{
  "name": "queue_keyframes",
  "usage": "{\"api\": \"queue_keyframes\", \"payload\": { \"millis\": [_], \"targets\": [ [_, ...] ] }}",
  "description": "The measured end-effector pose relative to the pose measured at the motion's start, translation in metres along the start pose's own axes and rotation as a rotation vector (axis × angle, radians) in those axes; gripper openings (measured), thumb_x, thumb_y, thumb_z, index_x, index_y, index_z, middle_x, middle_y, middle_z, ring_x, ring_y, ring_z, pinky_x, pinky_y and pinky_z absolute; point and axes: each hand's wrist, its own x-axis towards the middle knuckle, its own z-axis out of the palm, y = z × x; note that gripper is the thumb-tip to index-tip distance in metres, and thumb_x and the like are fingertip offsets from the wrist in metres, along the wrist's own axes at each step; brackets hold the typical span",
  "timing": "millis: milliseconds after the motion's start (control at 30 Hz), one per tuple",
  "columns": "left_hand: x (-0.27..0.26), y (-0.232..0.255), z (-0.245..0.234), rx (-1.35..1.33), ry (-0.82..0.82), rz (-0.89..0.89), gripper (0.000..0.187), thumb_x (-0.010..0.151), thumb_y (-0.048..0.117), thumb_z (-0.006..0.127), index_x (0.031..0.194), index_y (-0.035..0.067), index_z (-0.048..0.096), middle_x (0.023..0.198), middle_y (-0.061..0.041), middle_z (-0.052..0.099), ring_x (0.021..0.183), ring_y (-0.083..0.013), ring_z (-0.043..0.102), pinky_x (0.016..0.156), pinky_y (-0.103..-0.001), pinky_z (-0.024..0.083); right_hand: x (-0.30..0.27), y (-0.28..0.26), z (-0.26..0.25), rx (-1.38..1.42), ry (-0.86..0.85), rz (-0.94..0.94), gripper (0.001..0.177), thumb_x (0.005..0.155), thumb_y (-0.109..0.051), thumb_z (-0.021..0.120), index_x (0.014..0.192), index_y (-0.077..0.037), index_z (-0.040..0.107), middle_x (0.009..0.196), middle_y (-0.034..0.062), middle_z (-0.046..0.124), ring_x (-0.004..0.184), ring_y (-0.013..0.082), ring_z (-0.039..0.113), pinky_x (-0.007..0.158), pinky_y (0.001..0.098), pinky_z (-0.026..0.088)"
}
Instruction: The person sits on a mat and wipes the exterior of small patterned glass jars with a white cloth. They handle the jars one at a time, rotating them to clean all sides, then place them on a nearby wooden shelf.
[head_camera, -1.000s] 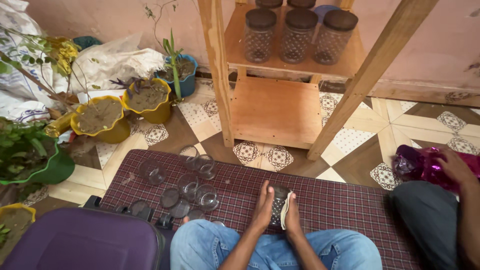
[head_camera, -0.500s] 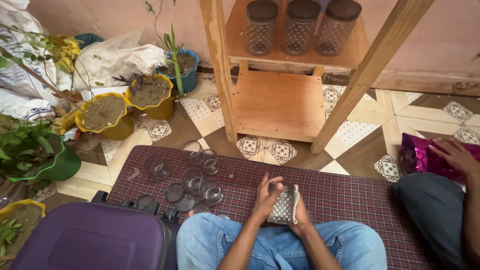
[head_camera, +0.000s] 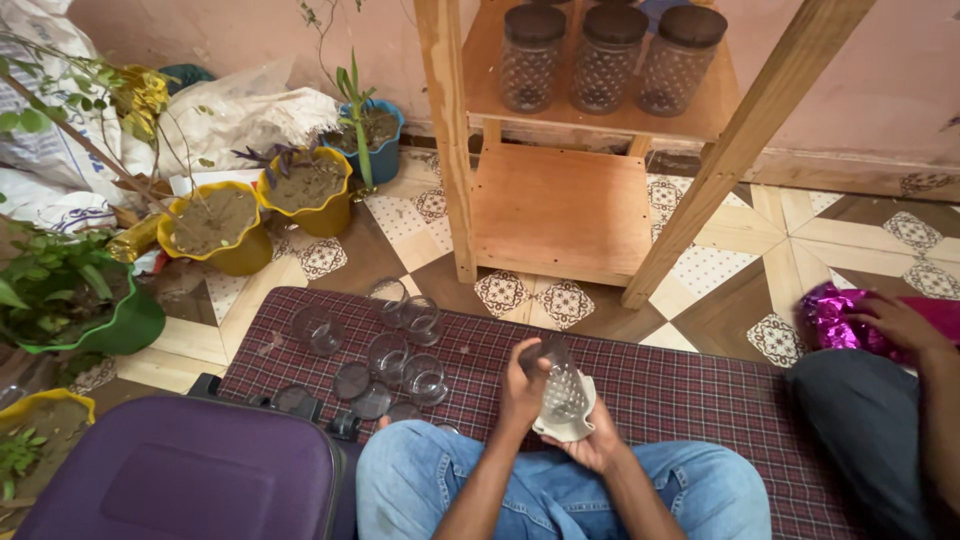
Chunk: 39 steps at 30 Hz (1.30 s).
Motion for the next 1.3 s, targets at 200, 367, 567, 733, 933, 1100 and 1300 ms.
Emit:
{"api": "queue_keyframes", "payload": {
  "millis": [200,367,567,733,933,1100,1300],
  "targets": [
    [-0.011,0.04,0.004,0.523,0.012,0.172,0.099,0.069,0.071,0.076,0.14,0.005,0.053,0.119,-0.02,0.067,0.115,-0.041,0.06,0.107,-0.055,0.038,0.013,0.006,-0.01,-0.058,0.137,-0.032,0.058,0.101,-0.054,0.038,0.127,-0.006,0.06,0.113,0.0175,0.073,0.095,0.0331,0.074,0.077,0.0492,0.065],
    [-0.017,0.055,0.004,0.574,-0.043,0.31,0.099,0.075,0.062,0.081,0.147,0.004,0.048,0.139,-0.02,0.058,0.131,-0.04,0.049,0.111,-0.057,0.034,0.014,0.006,-0.016,-0.129,0.279,-0.104,0.049,0.099,-0.05,0.048,0.126,-0.012,0.061,0.112,0.0106,0.072,0.094,0.027,0.075,0.082,0.0471,0.063],
    [-0.009,0.069,0.002,0.625,-0.068,0.162,0.098,0.072,0.057,0.085,0.146,0.005,0.049,0.138,-0.02,0.058,0.126,-0.0398,0.055,0.104,-0.051,0.044,0.014,0.001,-0.009,-0.163,0.391,-0.189,0.045,0.102,-0.047,0.051,0.121,-0.009,0.064,0.104,0.009,0.073,0.088,0.024,0.073,0.082,0.0454,0.062],
    [0.019,0.076,-0.003,0.581,0.057,0.061,0.097,0.072,0.046,0.089,0.147,0.003,0.046,0.133,-0.022,0.06,0.122,-0.0401,0.059,0.1,-0.049,0.048,0.018,0.001,-0.008,-0.353,0.436,-0.265,0.042,0.101,-0.038,0.055,0.117,-0.002,0.07,0.1,0.0115,0.077,0.084,0.0239,0.073,0.075,0.0388,0.06],
    [0.103,0.074,-0.001,0.35,0.168,0.007,0.085,0.072,0.026,0.089,0.138,-0.001,0.045,0.127,-0.025,0.062,0.116,-0.0385,0.064,0.097,-0.046,0.052,0.04,0.003,-0.028,-0.647,0.516,-0.314,0.042,0.1,-0.037,0.055,0.112,0.0,0.073,0.094,0.0107,0.077,0.075,0.0185,0.07,0.069,0.032,0.056],
    [0.181,0.061,-0.012,0.437,0.09,0.394,0.078,0.078,0.021,0.09,0.138,-0.005,0.048,0.129,-0.028,0.062,0.121,-0.0422,0.061,0.102,-0.044,0.049,0.061,0.021,-0.048,-0.977,0.523,-0.239,0.041,0.096,-0.038,0.057,0.114,-0.005,0.074,0.087,0.008,0.076,0.071,0.0164,0.068,0.065,0.0331,0.055],
    [0.241,0.042,-0.021,0.559,0.101,0.45,0.084,0.079,0.018,0.09,0.145,-0.006,0.045,0.134,-0.03,0.058,0.127,-0.0461,0.055,0.109,-0.048,0.046,0.065,0.024,-0.051,-0.956,0.509,-0.201,0.04,0.096,-0.038,0.058,0.116,-0.007,0.074,0.089,0.0061,0.077,0.072,0.0144,0.068,0.067,0.0319,0.055]
  ]
}}
